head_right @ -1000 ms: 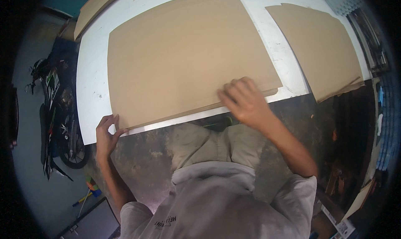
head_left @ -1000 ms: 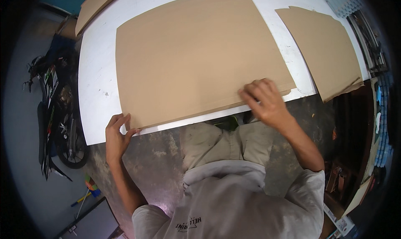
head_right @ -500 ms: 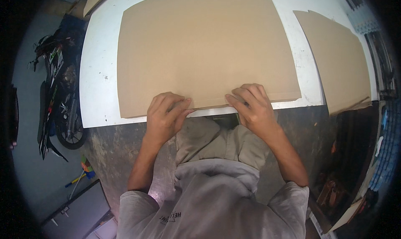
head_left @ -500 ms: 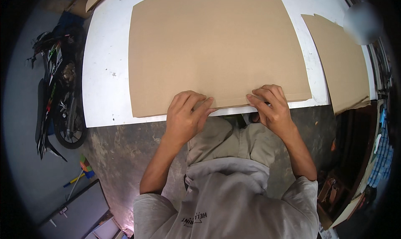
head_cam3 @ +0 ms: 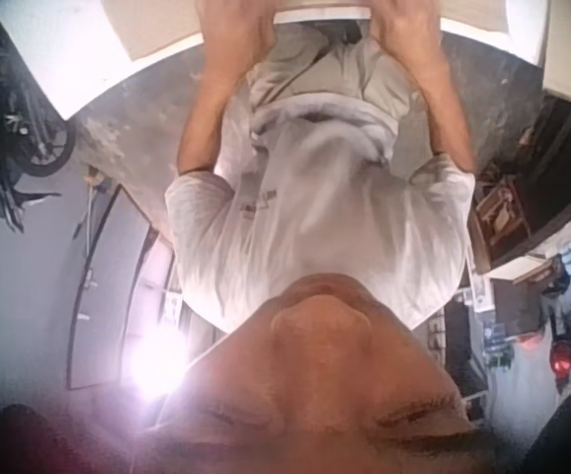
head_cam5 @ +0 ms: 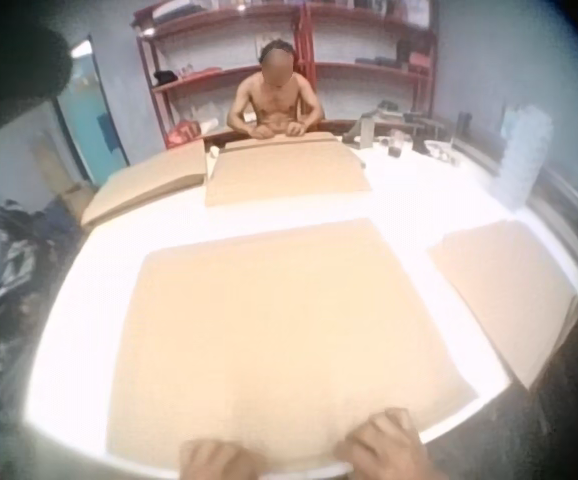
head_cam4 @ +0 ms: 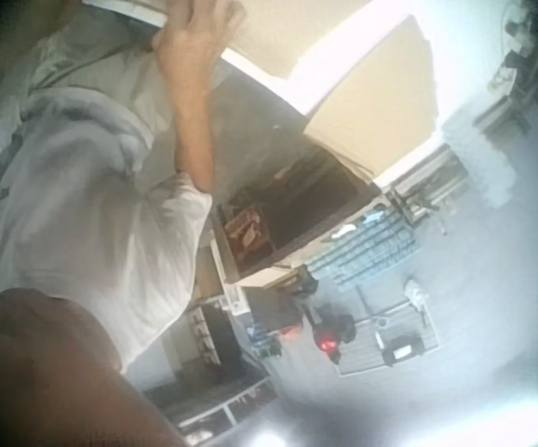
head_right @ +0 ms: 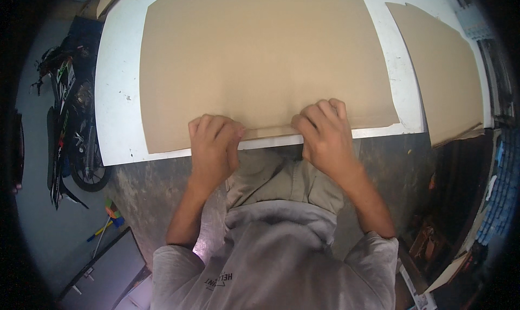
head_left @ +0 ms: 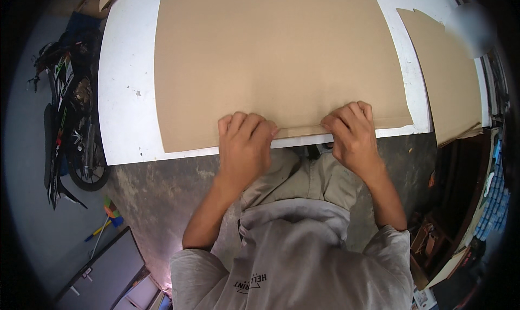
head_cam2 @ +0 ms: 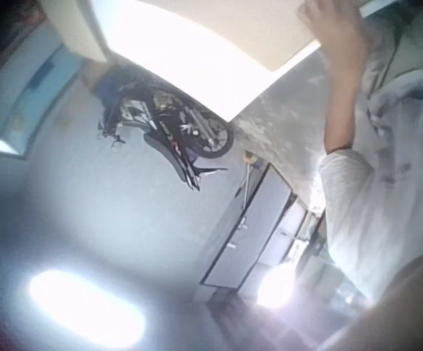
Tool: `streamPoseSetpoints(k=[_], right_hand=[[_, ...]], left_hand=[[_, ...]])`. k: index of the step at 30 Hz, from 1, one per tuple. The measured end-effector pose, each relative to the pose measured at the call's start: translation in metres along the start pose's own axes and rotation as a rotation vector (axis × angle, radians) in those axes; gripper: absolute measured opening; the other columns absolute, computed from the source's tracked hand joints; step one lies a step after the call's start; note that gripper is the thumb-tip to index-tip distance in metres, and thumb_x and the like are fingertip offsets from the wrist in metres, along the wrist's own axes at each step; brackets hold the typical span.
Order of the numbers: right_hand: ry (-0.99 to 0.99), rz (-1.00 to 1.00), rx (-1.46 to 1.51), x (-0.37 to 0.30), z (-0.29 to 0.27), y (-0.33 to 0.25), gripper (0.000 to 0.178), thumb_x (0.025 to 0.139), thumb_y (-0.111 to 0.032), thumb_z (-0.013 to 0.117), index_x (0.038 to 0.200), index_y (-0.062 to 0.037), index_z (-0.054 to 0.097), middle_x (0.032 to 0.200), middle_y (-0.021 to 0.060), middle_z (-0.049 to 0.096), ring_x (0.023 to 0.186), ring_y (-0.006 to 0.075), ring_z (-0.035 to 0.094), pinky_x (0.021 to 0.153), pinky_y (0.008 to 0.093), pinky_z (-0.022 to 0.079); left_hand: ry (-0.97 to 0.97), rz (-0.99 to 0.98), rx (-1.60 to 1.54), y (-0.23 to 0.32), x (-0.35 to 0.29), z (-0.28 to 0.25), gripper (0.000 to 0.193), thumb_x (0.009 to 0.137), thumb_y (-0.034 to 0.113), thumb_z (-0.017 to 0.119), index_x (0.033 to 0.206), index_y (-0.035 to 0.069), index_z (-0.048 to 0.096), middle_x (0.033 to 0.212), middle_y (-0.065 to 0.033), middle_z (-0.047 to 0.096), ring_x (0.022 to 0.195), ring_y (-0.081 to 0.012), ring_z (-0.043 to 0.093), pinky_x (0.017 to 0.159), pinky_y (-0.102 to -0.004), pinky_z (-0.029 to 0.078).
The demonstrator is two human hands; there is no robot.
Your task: The person repeatedly folds rectangular cardboard sheets in half on a white table, pressing the crease with both hands and stacking the folded pieces. The person handles each sheet one at a time and places the finished folds into a growing stack.
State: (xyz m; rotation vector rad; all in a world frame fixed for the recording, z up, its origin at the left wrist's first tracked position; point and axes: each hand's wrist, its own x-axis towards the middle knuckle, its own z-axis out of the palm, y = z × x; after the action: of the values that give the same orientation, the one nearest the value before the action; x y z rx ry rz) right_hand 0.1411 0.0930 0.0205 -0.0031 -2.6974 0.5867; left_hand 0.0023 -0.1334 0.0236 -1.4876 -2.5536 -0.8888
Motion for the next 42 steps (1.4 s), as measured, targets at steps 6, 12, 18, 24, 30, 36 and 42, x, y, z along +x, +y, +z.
streamPoseSetpoints(k=[6,12,18,24,30,36,42], right_hand=[[-0.162,0.12,0.239,0.026,-0.008,0.019,0.009,0.087,-0.004,0.076,0.091,-0.0058,0.068,0.091,0.0081,0.061,0.09,0.0293,0.056,0.091,0.0422,0.04],[-0.19,0.191,0.307,0.033,-0.01,0.022,0.01,0.089,-0.01,0.079,0.088,-0.008,0.069,0.087,0.0048,0.062,0.092,0.0269,0.053,0.091,0.0413,0.037],[-0.155,0.214,0.178,0.035,-0.001,0.013,0.012,0.092,-0.018,0.078,0.094,-0.0088,0.07,0.093,0.0054,0.061,0.096,0.0286,0.052,0.087,0.0428,0.036],[-0.162,0.24,0.035,0.036,0.006,0.007,0.022,0.093,-0.02,0.077,0.111,-0.0109,0.07,0.106,0.0094,0.06,0.102,0.031,0.053,0.09,0.045,0.037],[-0.167,0.262,-0.081,0.054,0.004,-0.007,0.045,0.093,-0.02,0.075,0.136,-0.0126,0.065,0.136,0.0178,0.055,0.13,0.0383,0.051,0.11,0.0624,0.033],[-0.106,0.196,-0.251,0.074,0.05,-0.003,0.064,0.103,-0.046,0.059,0.16,-0.0179,0.051,0.168,0.0256,0.037,0.159,0.0489,0.028,0.121,0.0812,0.014],[-0.08,0.157,-0.195,0.059,0.039,0.016,0.068,0.106,-0.056,0.052,0.165,-0.0221,0.047,0.171,0.0257,0.033,0.161,0.0498,0.024,0.118,0.0848,0.011]], left_hand=[[-0.089,-0.064,-0.112,-0.017,0.024,-0.003,0.01,0.086,0.008,0.083,0.09,0.009,0.073,0.088,-0.0017,0.065,0.085,-0.026,0.058,0.09,-0.0417,0.038],[-0.12,-0.056,-0.085,-0.02,0.03,-0.005,0.017,0.088,0.014,0.081,0.101,0.011,0.072,0.093,-0.0033,0.067,0.094,-0.0259,0.06,0.091,-0.0443,0.037],[-0.126,-0.144,0.038,-0.01,0.038,0.002,0.03,0.093,0.024,0.078,0.12,0.014,0.071,0.115,-0.0109,0.068,0.109,-0.0302,0.059,0.104,-0.0519,0.037],[-0.172,-0.037,0.173,-0.017,0.053,0.0,0.05,0.095,0.031,0.074,0.142,0.017,0.065,0.145,-0.024,0.051,0.137,-0.0423,0.046,0.12,-0.0659,0.025],[-0.271,-0.033,0.207,-0.03,0.063,0.004,0.067,0.1,0.041,0.066,0.161,0.02,0.05,0.169,-0.0284,0.031,0.156,-0.0532,0.027,0.124,-0.0714,0.018],[-0.273,-0.019,0.271,-0.038,0.065,0.018,0.07,0.108,0.048,0.051,0.171,0.022,0.035,0.176,-0.0297,0.018,0.161,-0.0563,0.014,0.123,-0.0785,0.009],[-0.335,-0.012,0.32,-0.04,0.067,0.011,0.068,0.109,0.049,0.048,0.17,0.021,0.037,0.177,-0.027,0.021,0.162,-0.0535,0.016,0.125,-0.0761,0.008]])
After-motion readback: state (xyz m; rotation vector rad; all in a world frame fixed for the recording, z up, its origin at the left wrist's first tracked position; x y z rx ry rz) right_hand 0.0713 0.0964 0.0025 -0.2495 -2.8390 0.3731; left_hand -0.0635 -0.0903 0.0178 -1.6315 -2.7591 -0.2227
